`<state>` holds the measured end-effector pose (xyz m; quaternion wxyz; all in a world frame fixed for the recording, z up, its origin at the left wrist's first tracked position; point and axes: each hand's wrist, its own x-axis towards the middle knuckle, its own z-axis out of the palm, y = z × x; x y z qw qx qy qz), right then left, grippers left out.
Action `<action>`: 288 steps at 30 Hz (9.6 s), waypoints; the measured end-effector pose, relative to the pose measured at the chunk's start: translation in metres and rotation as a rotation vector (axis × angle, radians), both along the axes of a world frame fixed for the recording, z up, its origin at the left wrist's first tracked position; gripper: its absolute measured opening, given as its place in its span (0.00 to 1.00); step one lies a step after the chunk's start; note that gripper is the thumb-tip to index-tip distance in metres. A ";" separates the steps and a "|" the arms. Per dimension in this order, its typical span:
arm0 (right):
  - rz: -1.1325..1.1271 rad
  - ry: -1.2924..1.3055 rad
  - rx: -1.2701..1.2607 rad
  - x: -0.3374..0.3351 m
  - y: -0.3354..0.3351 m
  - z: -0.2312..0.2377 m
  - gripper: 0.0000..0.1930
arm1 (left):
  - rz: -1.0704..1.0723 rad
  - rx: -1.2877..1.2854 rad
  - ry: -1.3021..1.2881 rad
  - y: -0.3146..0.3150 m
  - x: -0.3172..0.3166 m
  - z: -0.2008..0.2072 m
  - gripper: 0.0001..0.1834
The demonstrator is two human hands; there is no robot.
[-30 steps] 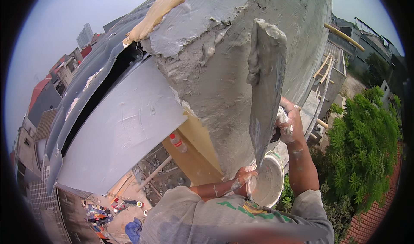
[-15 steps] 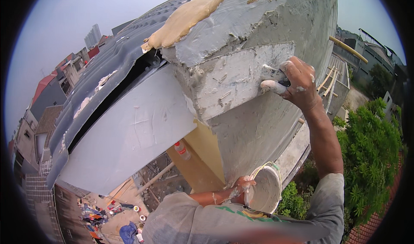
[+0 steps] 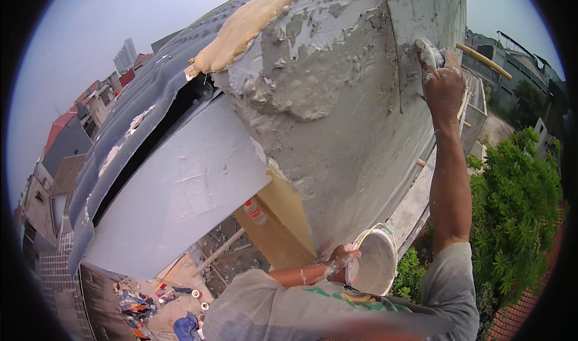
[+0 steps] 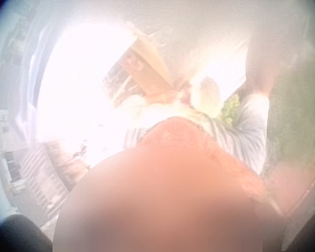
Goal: The person applies and smooths wet cement onto an exterior wall using a trowel and a bucket. They repeatedly scoop cement from the bucket and spread it across the wall surface, working on a scaffold.
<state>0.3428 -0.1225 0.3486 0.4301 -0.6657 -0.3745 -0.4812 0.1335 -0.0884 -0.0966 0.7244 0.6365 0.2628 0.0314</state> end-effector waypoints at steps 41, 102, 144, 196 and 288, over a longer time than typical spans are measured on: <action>0.177 0.804 0.028 0.044 -0.001 -0.087 0.16 | 0.122 0.047 0.163 -0.009 -0.011 0.010 0.17; 0.792 0.291 -0.069 -0.166 0.004 -0.105 0.16 | -0.075 0.006 -0.036 -0.002 0.002 -0.004 0.20; 0.311 1.356 0.230 0.182 0.013 -0.179 0.17 | -0.074 0.091 0.231 0.013 0.028 -0.006 0.18; -0.217 1.220 -1.304 -0.106 -0.247 -0.318 0.16 | -0.037 -0.172 -0.122 0.015 0.036 -0.036 0.12; 0.477 1.657 -0.726 -0.140 -0.140 -0.383 0.26 | -0.208 0.284 -0.649 0.001 0.062 0.174 0.10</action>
